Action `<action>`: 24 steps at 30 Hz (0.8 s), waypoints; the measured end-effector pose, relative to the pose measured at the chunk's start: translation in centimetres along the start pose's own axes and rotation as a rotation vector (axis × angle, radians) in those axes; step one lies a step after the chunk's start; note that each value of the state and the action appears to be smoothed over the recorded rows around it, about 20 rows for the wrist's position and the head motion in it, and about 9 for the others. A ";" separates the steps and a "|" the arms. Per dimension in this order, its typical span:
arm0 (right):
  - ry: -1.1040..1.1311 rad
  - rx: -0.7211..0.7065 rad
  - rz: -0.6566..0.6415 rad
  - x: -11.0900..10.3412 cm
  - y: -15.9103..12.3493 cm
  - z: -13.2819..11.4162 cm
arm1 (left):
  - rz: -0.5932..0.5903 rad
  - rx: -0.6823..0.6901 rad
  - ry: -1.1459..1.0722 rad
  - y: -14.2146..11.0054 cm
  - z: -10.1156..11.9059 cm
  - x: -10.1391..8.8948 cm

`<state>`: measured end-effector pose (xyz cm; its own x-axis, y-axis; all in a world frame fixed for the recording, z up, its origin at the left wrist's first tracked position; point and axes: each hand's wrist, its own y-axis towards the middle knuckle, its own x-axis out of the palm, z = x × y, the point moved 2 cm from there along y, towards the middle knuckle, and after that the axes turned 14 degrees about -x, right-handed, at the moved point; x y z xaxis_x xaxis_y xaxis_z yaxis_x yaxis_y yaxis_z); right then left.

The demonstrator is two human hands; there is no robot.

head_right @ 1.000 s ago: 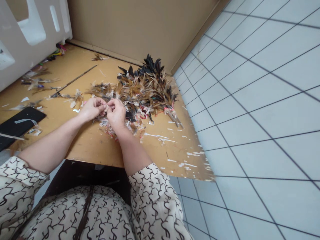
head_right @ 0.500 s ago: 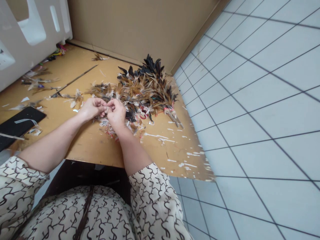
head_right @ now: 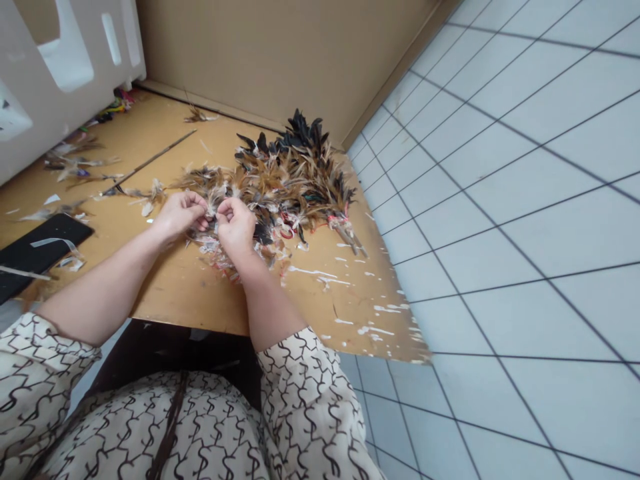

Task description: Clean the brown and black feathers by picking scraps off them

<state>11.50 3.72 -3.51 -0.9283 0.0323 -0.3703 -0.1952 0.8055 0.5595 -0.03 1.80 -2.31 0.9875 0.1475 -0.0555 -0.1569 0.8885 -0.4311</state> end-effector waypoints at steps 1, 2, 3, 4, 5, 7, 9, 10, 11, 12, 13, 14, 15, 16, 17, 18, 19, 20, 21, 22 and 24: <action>-0.002 0.000 -0.013 0.0 0.1 0.0 | 0.002 -0.007 -0.005 0.0 0.0 -0.1; -0.004 0.000 -0.028 0.1 0.1 -0.1 | 0.005 -0.012 -0.005 0.1 0.0 -0.1; -0.006 0.002 -0.044 0.1 0.1 -0.1 | 0.007 -0.015 0.000 0.1 0.0 -0.2; -0.005 0.002 -0.062 0.2 0.1 -0.1 | 0.011 -0.016 0.008 0.1 0.0 -0.2; -0.002 0.004 -0.080 0.2 0.1 -0.1 | 0.014 -0.015 0.016 0.1 -0.1 -0.3; 0.006 0.009 -0.118 0.3 0.1 0.0 | 0.013 -0.015 0.025 0.2 -0.1 -0.4; 0.010 0.017 -0.152 0.5 0.0 0.4 | -0.007 -0.031 0.025 0.3 -0.2 -0.5; 0.007 0.024 -0.164 0.5 0.0 0.6 | -0.026 -0.045 0.022 0.4 -0.3 -0.5; 0.001 0.033 -0.171 0.6 0.0 0.8 | -0.048 -0.059 0.017 0.4 -0.3 -0.5; -0.007 0.044 -0.179 0.6 0.0 1.1 | -0.071 -0.072 0.011 0.4 -0.4 -0.5; -0.017 0.057 -0.187 0.7 0.0 1.3 | -0.094 -0.081 0.005 0.5 -0.4 -0.5; -0.028 0.069 -0.196 0.8 0.0 1.6 | -0.112 -0.089 0.001 0.5 -0.4 -0.5; -0.038 0.078 -0.206 0.8 -0.1 1.8 | -0.127 -0.095 -0.003 0.5 -0.3 -0.6; -0.049 0.082 -0.215 0.9 -0.1 2.0 | -0.137 -0.102 -0.004 0.4 -0.3 -0.6; -0.060 0.080 -0.221 0.9 -0.1 2.1 | -0.144 -0.110 -0.005 0.4 -0.3 -0.6; -0.072 0.072 -0.223 0.9 -0.1 2.2 | -0.149 -0.117 -0.005 0.4 -0.3 -0.7; -0.084 0.060 -0.222 0.9 -0.1 2.3 | -0.155 -0.122 -0.005 0.4 -0.3 -0.7; -0.094 0.050 -0.221 0.9 -0.2 2.3 | -0.162 -0.124 -0.005 0.4 -0.3 -0.7; -0.104 0.042 -0.221 0.9 -0.2 2.3 | -0.168 -0.123 -0.005 0.4 -0.3 -0.7; -0.113 0.037 -0.222 0.9 -0.2 2.3 | -0.174 -0.120 -0.006 0.3 -0.3 -0.7; -0.124 0.036 -0.226 1.0 -0.3 2.3 | -0.176 -0.112 -0.010 0.3 -0.3 -0.7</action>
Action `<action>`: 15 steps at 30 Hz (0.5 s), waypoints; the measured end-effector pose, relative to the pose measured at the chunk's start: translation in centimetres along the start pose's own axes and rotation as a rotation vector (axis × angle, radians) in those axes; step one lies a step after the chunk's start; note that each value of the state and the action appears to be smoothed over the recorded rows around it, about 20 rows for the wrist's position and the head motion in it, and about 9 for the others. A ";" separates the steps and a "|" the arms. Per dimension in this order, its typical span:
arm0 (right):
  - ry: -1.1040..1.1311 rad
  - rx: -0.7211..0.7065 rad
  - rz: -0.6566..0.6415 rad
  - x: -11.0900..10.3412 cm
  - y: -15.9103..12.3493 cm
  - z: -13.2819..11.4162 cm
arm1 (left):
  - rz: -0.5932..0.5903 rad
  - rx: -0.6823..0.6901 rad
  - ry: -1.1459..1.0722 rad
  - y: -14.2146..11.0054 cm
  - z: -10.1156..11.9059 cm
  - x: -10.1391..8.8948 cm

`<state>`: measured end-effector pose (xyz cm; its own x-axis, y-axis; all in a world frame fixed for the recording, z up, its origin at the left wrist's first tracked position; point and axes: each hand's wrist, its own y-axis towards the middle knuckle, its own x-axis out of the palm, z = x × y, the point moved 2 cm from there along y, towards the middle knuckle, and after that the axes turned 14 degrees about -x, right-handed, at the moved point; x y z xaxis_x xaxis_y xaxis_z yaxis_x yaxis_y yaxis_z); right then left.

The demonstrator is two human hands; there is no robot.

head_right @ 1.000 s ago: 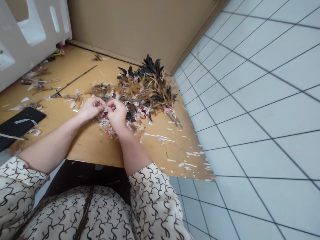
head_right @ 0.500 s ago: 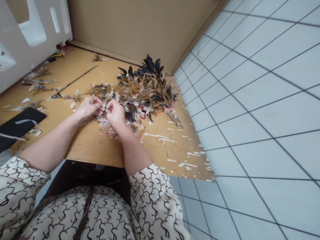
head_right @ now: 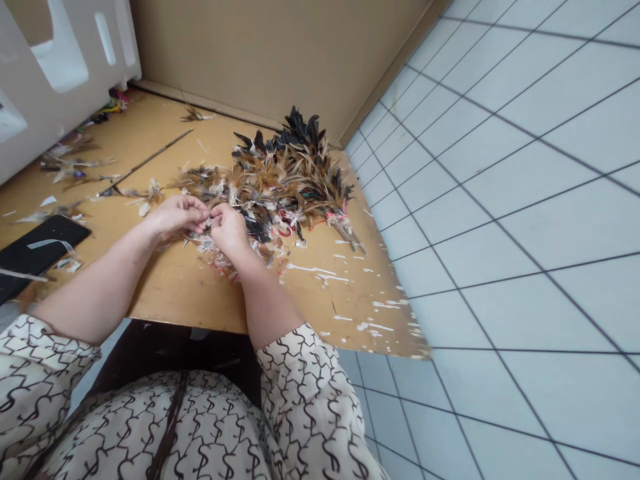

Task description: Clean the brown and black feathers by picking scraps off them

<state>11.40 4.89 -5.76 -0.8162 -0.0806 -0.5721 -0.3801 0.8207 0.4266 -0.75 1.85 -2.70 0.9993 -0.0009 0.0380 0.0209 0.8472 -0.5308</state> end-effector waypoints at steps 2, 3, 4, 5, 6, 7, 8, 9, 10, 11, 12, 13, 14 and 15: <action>0.002 -0.001 0.000 0.0 0.0 -0.1 | 0.014 0.010 0.000 0.0 -0.1 0.0; 0.008 -0.002 0.002 0.0 0.0 -0.1 | 0.025 0.015 0.006 0.1 -0.1 0.0; 0.017 -0.003 0.004 0.0 -0.1 -0.2 | 0.036 0.020 0.013 0.2 -0.1 0.0; 0.028 -0.003 0.004 0.0 -0.1 -0.3 | 0.047 0.025 0.020 0.2 -0.1 0.0; 0.038 -0.003 0.003 0.0 -0.1 -0.4 | 0.055 0.029 0.025 0.3 -0.2 0.0; 0.047 -0.002 0.001 0.0 -0.1 -0.5 | 0.062 0.034 0.027 0.4 -0.2 0.0; 0.054 -0.002 -0.003 -0.1 -0.1 -0.7 | 0.068 0.039 0.025 0.5 -0.2 0.0; 0.060 0.001 -0.007 -0.1 -0.1 -0.9 | 0.078 0.043 0.020 0.5 -0.1 -0.1; 0.066 0.006 -0.013 -0.1 -0.1 -1.0 | 0.089 0.046 0.015 0.6 -0.1 -0.1; 0.072 0.013 -0.019 -0.2 -0.1 -1.2 | 0.101 0.048 0.011 0.6 -0.1 -0.1; 0.082 0.017 -0.025 -0.2 0.0 -1.4 | 0.112 0.049 0.006 0.6 -0.1 -0.2; 0.095 0.017 -0.031 -0.2 0.0 -1.6 | 0.122 0.051 0.001 0.5 0.0 -0.2; 0.110 0.012 -0.033 -0.2 0.0 -1.7 | 0.130 0.054 -0.003 0.5 0.0 -0.1; 0.124 0.006 -0.033 -0.3 0.0 -1.8 | 0.135 0.058 -0.006 0.5 0.0 -0.1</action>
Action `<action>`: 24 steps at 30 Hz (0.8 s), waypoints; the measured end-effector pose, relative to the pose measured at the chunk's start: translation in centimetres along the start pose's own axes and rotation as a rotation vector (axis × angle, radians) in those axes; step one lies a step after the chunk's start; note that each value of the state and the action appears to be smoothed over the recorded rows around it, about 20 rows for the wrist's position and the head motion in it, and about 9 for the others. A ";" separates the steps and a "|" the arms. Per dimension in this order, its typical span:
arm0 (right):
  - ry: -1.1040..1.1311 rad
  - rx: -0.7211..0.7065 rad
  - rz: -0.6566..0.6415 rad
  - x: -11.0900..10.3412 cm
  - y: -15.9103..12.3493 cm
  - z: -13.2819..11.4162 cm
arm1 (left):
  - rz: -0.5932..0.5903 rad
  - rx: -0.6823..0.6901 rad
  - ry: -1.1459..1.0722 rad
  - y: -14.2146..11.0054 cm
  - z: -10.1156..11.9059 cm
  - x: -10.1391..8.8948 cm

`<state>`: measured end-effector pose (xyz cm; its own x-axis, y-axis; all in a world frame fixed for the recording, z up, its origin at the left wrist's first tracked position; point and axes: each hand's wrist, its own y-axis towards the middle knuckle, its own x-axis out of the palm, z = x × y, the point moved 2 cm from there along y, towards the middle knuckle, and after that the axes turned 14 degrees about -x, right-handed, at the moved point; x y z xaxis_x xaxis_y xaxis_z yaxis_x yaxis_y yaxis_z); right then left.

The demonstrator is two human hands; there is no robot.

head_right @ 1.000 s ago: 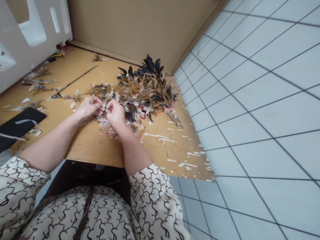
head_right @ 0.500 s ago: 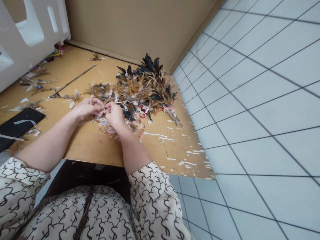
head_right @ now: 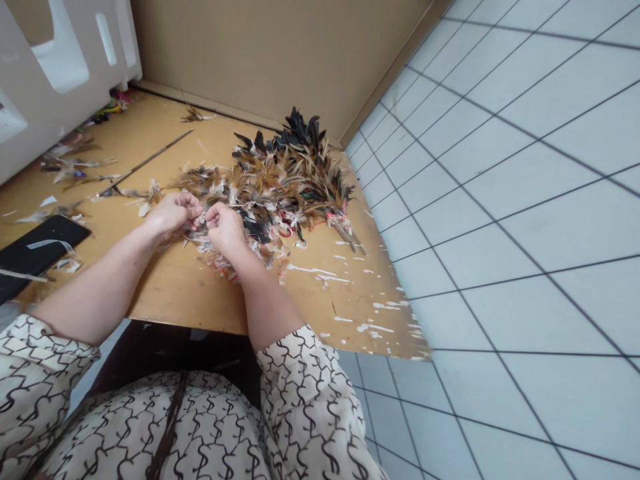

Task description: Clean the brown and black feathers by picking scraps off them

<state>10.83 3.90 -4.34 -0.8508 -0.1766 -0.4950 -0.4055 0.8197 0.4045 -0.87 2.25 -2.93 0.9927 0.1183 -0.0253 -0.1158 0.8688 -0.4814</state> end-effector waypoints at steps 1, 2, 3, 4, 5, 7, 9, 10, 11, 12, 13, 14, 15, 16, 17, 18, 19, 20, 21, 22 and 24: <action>0.012 -0.007 0.000 0.0 0.0 -0.1 | 0.005 0.006 -0.002 -0.1 0.0 0.0; 0.021 -0.012 -0.001 0.0 0.0 -0.1 | 0.011 0.013 -0.003 -0.1 0.1 0.0; 0.028 -0.013 -0.003 -0.1 0.1 -0.2 | 0.015 0.019 -0.002 -0.2 0.1 0.0; 0.034 -0.011 -0.006 -0.1 0.1 -0.2 | 0.020 0.025 0.000 -0.2 0.1 0.0; 0.040 -0.008 -0.010 -0.1 0.1 -0.2 | 0.023 0.030 0.001 -0.2 0.2 0.0; 0.059 -0.005 -0.013 -0.2 0.1 -0.4 | 0.025 0.038 -0.001 -0.2 0.2 -0.1; 0.074 0.002 -0.011 -0.2 0.2 -0.6 | 0.030 0.046 -0.005 -0.2 0.1 -0.1; 0.078 0.010 -0.012 -0.2 0.2 -0.7 | 0.035 0.051 -0.007 -0.1 0.1 -0.1; 0.083 0.020 -0.012 -0.2 0.2 -0.9 | 0.040 0.056 -0.008 -0.1 0.0 -0.1; 0.088 0.031 -0.012 -0.2 0.2 -0.9 | 0.043 0.061 -0.010 -0.1 0.0 0.0; 0.095 0.043 -0.009 -0.2 0.2 -1.0 | 0.044 0.068 -0.014 -0.1 0.0 0.0; 0.105 0.056 -0.005 -0.2 0.2 -1.0 | 0.042 0.077 -0.021 -0.1 0.0 0.0; 0.117 0.069 0.005 -0.2 0.2 -0.9 | 0.038 0.090 -0.029 -0.1 0.0 0.1; 0.130 0.081 0.017 -0.2 0.2 -0.8 | 0.032 0.106 -0.039 -0.1 0.0 0.1; 0.143 0.093 0.030 -0.1 0.1 -0.6 | 0.027 0.122 -0.049 -0.1 0.1 0.2; 0.156 0.102 0.042 -0.1 0.1 -0.5 | 0.026 0.135 -0.058 -0.2 0.1 0.2; 0.168 0.106 0.051 -0.1 0.1 -0.3 | 0.024 0.146 -0.066 -0.2 0.1 0.2; 0.179 0.108 0.058 -0.1 0.1 -0.1 | 0.024 0.154 -0.074 -0.2 0.1 0.3; 0.190 0.110 0.062 -0.1 0.1 0.0 | 0.023 0.160 -0.080 -0.2 0.0 0.3; 0.198 0.114 0.062 0.0 0.1 0.1 | 0.021 0.166 -0.084 -0.2 0.0 0.4; 0.205 0.125 0.061 -0.1 0.1 0.2 | 0.011 0.177 -0.089 -0.2 0.0 0.4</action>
<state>10.90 4.05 -4.40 -0.9276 -0.2214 -0.3010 -0.3179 0.8909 0.3243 -0.42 2.12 -2.84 0.9852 0.1634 0.0515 -0.1386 0.9372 -0.3202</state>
